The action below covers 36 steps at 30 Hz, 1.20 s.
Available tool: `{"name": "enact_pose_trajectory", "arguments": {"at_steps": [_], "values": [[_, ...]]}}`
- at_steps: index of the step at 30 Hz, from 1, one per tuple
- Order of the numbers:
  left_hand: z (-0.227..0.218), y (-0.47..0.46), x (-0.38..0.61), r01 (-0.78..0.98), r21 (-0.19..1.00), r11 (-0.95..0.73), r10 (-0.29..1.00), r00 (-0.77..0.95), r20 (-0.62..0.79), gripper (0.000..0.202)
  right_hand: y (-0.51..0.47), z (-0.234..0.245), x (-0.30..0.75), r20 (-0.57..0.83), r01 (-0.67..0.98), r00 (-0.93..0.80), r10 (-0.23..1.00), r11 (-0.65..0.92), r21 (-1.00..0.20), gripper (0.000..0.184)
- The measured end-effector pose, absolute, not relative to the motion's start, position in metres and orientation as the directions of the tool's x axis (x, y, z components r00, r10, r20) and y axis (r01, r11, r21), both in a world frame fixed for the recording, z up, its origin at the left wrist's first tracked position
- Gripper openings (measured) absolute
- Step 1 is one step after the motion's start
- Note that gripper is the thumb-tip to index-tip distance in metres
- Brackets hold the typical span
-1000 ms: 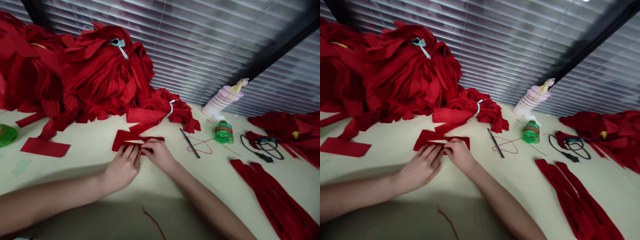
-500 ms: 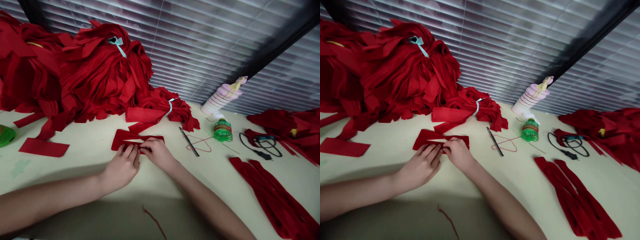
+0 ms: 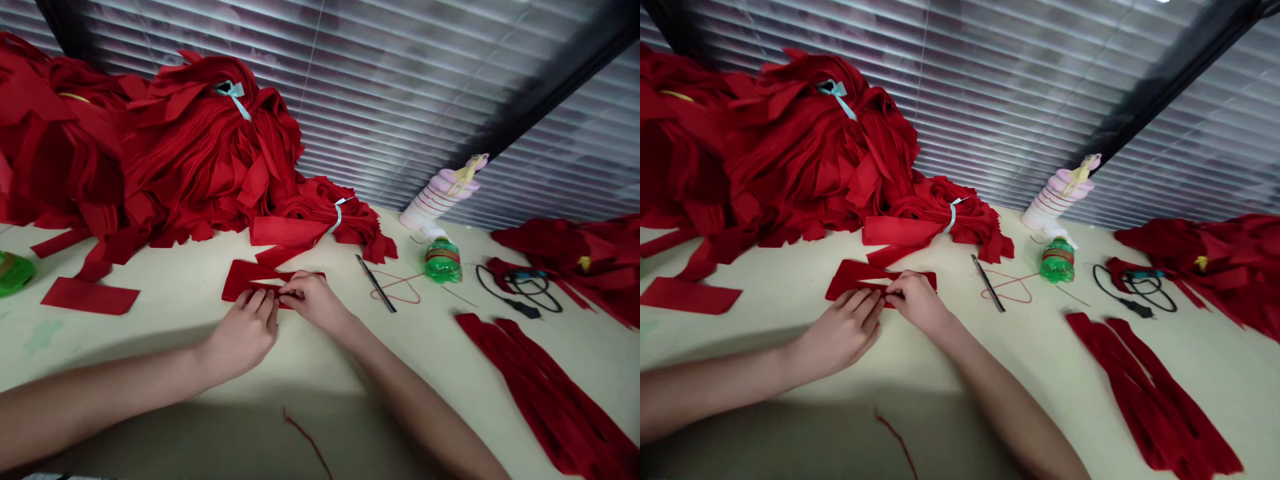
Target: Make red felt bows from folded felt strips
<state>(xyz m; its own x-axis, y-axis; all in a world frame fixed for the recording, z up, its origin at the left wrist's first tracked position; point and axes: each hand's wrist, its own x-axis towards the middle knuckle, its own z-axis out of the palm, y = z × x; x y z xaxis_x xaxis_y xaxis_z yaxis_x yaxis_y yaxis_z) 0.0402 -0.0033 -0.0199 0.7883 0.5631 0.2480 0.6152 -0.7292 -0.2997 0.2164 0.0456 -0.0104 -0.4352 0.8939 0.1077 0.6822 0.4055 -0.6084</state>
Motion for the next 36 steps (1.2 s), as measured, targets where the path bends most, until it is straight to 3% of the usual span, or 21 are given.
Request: {"name": "enact_pose_trajectory", "arguments": {"at_steps": [18, 36], "values": [[-0.018, 0.002, 0.038, 0.585, -0.234, -0.777, 0.533, 0.808, 0.250, 0.032, 0.042, -0.004, 0.213, 0.078, 0.690, -0.442, 0.894, 0.394, -0.607, 0.015], [-0.018, 0.027, 0.031, 0.629, 0.062, -0.775, 0.610, 0.718, 0.337, 0.018, 0.046, -0.009, 0.216, 0.077, 0.635, -0.457, 0.886, 0.385, -0.669, 0.017]]}}
